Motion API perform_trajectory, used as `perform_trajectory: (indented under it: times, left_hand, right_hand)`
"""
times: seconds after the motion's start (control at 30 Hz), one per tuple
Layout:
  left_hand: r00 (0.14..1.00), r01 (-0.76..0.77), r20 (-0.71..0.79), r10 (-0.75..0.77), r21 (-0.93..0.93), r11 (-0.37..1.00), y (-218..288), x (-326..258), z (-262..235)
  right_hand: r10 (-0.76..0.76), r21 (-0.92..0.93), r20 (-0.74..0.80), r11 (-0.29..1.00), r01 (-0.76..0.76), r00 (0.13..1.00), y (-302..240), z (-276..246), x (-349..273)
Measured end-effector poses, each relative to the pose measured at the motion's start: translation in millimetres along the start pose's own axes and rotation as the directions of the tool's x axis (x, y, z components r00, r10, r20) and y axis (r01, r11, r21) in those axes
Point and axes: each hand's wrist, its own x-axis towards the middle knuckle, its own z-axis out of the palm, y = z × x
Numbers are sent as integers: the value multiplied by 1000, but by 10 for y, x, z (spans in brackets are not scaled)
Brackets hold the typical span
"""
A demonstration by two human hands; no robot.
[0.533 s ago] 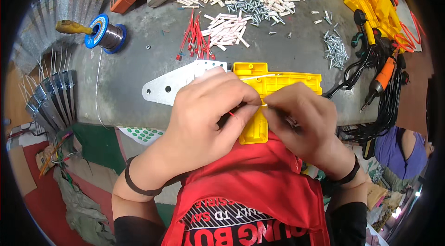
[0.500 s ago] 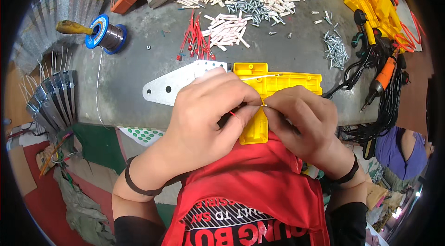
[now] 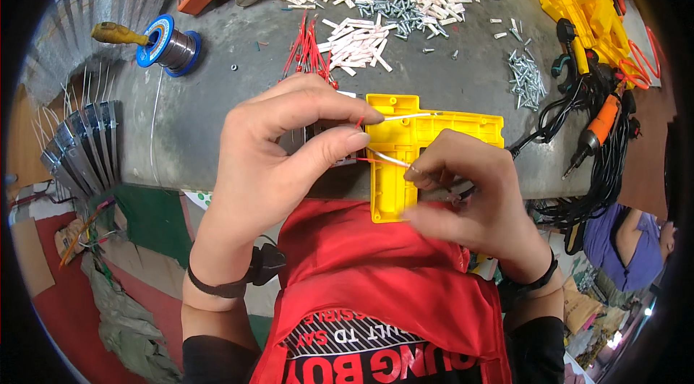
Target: The worker assembles a small electronic device by joining a yellow plastic housing and a metal plate, installing internal wiring, soldering connections, and fastening screws with an electric screwdriver.
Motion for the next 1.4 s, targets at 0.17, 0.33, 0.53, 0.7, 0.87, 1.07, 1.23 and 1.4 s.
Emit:
perform_trajectory:
  times: [0.17,0.33,0.53,0.7,0.87,1.07,1.23,1.4]
  left_hand:
    - [997,-16,-71,27,155,988,163,55,137]
    - [969,-226,14,248,464,857,99,158,177]
    - [952,-235,-9,306,619,749,106,197,279]
    - [930,-284,-3,368,632,721,108,245,297]
    - [963,-234,13,270,541,808,135,248,301]
    - [974,-185,-20,227,510,840,164,207,316]
    - [968,-212,-19,250,469,857,119,190,335]
    - [961,-258,19,274,404,877,66,205,300]
  right_hand:
    - [-104,-76,-123,993,95,987,9,-521,46]
    - [-331,-654,-18,718,239,943,57,-187,357]
    - [-190,-458,0,873,169,982,37,-205,239]
    - [-310,-481,-62,842,243,949,-68,-158,272]
    - [-545,-630,-60,670,392,836,46,-146,339]
    - [-547,-648,-96,668,365,832,54,-117,320]
    - [-514,-635,-115,696,335,850,45,-90,311]
    - [-331,-511,-122,829,227,936,-38,-56,316]
